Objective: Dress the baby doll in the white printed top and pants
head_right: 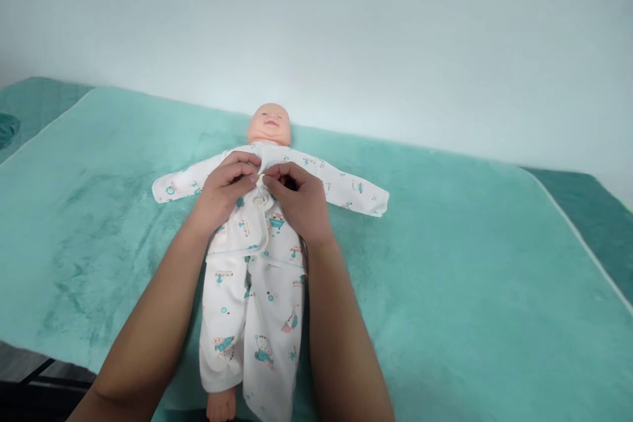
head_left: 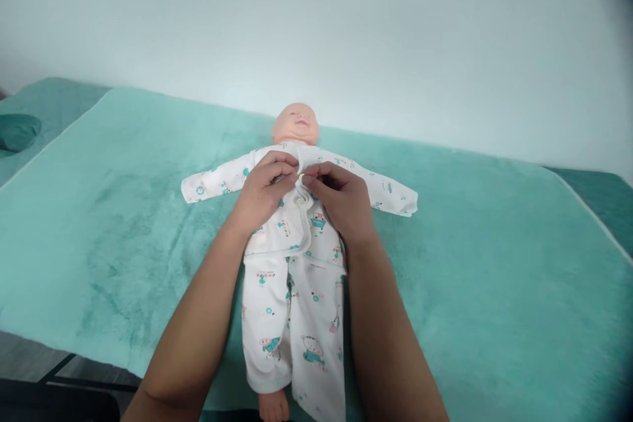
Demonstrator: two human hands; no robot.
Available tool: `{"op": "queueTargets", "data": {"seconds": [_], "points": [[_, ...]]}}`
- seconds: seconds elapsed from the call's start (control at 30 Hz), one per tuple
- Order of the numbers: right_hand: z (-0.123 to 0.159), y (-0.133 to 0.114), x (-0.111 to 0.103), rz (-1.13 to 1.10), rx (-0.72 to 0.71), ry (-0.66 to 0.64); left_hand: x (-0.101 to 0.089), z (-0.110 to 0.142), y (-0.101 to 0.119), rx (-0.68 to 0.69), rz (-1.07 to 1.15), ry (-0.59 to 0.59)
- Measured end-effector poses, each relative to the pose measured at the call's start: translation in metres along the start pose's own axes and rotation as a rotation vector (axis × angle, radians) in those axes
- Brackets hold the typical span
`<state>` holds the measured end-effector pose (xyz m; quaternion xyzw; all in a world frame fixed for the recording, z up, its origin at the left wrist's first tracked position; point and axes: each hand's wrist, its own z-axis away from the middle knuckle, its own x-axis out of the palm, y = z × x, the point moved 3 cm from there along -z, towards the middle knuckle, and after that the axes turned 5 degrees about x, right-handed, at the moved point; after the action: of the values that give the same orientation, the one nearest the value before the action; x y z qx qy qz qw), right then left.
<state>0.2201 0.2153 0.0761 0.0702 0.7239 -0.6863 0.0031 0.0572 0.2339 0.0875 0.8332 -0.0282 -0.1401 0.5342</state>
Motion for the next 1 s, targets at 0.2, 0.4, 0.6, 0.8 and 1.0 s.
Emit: {"op": "queueTargets", "data": {"seconds": [0.2, 0.4, 0.6, 0.8, 1.0], "points": [[0.0, -0.001, 0.001, -0.044, -0.06, 0.042, -0.002, 0.001, 0.006, 0.015, -0.078, 0.039], [0.016, -0.032, -0.01, 0.357, 0.008, -0.142, -0.012, 0.006, 0.014, 0.002, -0.113, -0.092], [0.036, -0.056, -0.01, 0.74, 0.015, -0.31, -0.016, 0.011, 0.015, 0.008, -0.184, -0.327], [0.042, -0.056, 0.007, 1.063, 0.124, -0.122, -0.02, 0.01, 0.015, 0.002, -0.097, -0.342], [0.045, -0.062, 0.016, 1.109, 0.156, -0.081, -0.024, 0.01, 0.02, 0.017, 0.045, -0.28]]}}
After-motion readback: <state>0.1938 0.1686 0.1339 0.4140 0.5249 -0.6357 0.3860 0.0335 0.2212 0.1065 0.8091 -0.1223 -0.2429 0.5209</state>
